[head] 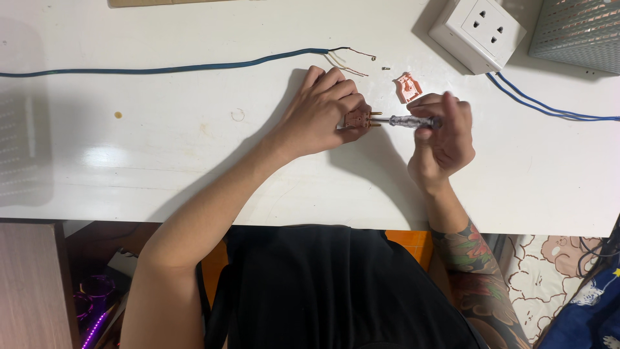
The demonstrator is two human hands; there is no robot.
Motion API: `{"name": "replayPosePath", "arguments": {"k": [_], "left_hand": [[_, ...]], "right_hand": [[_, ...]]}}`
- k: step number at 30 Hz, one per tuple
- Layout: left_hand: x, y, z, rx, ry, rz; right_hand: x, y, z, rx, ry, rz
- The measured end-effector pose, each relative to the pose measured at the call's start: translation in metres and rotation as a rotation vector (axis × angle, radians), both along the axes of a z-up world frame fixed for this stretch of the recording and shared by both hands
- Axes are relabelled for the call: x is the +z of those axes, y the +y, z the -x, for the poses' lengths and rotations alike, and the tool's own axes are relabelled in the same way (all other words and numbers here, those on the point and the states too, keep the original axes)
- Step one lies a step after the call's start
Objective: The person wires an electrical plug by unscrewing the housing, preparing the wire ends, and securing the wires into the internal terminals with a screwdriver.
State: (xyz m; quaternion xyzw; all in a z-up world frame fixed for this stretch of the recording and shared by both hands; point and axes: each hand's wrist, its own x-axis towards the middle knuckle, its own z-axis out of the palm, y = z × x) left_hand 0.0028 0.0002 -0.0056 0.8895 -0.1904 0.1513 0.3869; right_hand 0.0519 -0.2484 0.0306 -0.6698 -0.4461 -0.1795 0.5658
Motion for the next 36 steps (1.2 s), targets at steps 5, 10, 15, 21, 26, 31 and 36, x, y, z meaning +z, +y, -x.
{"name": "replayPosePath", "arguments": {"k": [5, 10, 15, 21, 26, 31, 36], "left_hand": [[0.002, 0.001, 0.0, 0.001, -0.037, -0.001], [0.0, 0.001, -0.001, 0.001, -0.015, -0.013], [0.012, 0.007, 0.002, -0.041, -0.143, -0.07], [-0.016, 0.002, -0.004, -0.046, -0.072, -0.127], [0.005, 0.007, 0.004, -0.054, -0.09, -0.057], [0.006, 0.006, 0.004, -0.053, 0.032, -0.088], [0.008, 0.007, 0.005, -0.027, -0.003, -0.122]], "right_hand": [[0.007, 0.002, -0.004, -0.007, -0.024, 0.022], [0.01, 0.004, 0.0, 0.005, 0.028, -0.007], [0.014, 0.01, 0.011, -0.042, 0.066, 0.062], [0.02, 0.011, 0.013, -0.022, 0.062, 0.072], [0.02, 0.015, 0.01, -0.013, 0.061, 0.059], [0.014, 0.005, 0.012, 0.033, 0.169, 0.013], [0.011, 0.005, 0.012, -0.088, 0.18, 0.044]]}}
